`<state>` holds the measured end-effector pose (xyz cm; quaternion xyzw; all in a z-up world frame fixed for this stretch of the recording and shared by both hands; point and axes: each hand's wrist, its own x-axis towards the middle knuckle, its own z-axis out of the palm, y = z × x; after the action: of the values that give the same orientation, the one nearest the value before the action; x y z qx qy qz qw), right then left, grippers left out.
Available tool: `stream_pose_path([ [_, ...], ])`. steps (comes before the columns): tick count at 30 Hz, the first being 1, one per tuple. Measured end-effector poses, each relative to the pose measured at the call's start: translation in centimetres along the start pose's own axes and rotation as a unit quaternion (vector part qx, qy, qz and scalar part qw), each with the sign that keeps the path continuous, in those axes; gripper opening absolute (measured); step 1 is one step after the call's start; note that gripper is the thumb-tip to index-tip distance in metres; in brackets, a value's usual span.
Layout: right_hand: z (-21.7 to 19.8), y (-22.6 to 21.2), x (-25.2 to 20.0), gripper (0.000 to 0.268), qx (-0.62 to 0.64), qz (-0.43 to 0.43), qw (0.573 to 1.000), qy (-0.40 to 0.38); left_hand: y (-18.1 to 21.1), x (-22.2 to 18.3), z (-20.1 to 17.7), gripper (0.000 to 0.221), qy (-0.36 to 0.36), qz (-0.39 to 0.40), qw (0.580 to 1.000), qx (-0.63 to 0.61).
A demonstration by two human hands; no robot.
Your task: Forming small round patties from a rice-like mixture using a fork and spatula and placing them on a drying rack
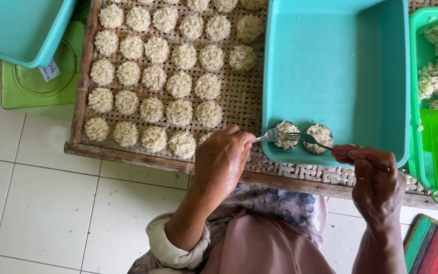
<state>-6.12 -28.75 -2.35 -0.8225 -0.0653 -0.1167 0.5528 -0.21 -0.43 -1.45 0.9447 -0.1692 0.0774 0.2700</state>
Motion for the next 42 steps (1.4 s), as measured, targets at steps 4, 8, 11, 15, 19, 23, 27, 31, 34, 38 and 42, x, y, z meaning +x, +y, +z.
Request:
stream_pose_path([
  [4, -0.7, 0.3, -0.3, 0.014, 0.026, 0.028, 0.999, -0.008, -0.3, 0.0, 0.4, 0.005, -0.024, -0.012, 0.999, 0.02],
  [8, -1.9, 0.3, -1.0, 0.014, 0.045, -0.033, 0.998, -0.022, 0.3, 0.1, -1.9, 0.006, -0.018, -0.001, 0.999, -0.04],
  [11, -1.2, 1.1, -1.4, 0.037, 0.053, -0.043, 0.996, -0.064, 0.6, 0.1, -3.0, 0.008, -0.008, -0.008, 0.998, -0.054],
  [15, 1.0, 1.3, -0.5, 0.011, -0.017, -0.06, 0.997, -0.033, 0.4, -0.1, -3.0, 0.009, -0.002, -0.018, 0.998, -0.052],
  [19, 1.6, -1.1, 0.0, 0.02, -0.092, -0.031, 0.995, 0.023, 0.2, -0.4, -3.4, 0.008, 0.0, -0.031, 0.997, -0.066],
  [23, 1.9, -2.1, 0.5, 0.007, -0.108, -0.018, 0.994, 0.033, 0.2, -0.6, -3.3, 0.008, -0.006, -0.036, 0.998, -0.047],
  [27, 2.8, -2.1, 2.0, 0.009, -0.124, -0.101, 0.987, 0.03, 0.2, -0.5, -3.1, 0.009, -0.001, -0.034, 0.999, -0.043],
  [31, 3.6, -2.4, 2.7, 0.007, -0.179, -0.084, 0.98, 0.01, 0.0, -0.6, -3.3, 0.01, -0.005, -0.041, 0.998, -0.044],
  [34, 3.2, -3.5, 2.6, 0.01, -0.248, -0.073, 0.966, -0.001, -0.1, -0.8, -3.2, 0.01, -0.01, -0.045, 0.998, -0.041],
  [38, 3.4, -4.1, 2.6, 0.008, -0.21, -0.047, 0.976, 0.009, 0.0, -0.7, -3.2, 0.01, -0.011, -0.047, 0.998, -0.038],
  [42, 2.4, -1.3, 2.2, 0.009, -0.192, -0.095, 0.977, -0.014, -0.2, -0.7, -2.8, 0.01, -0.013, -0.046, 0.998, -0.035],
])
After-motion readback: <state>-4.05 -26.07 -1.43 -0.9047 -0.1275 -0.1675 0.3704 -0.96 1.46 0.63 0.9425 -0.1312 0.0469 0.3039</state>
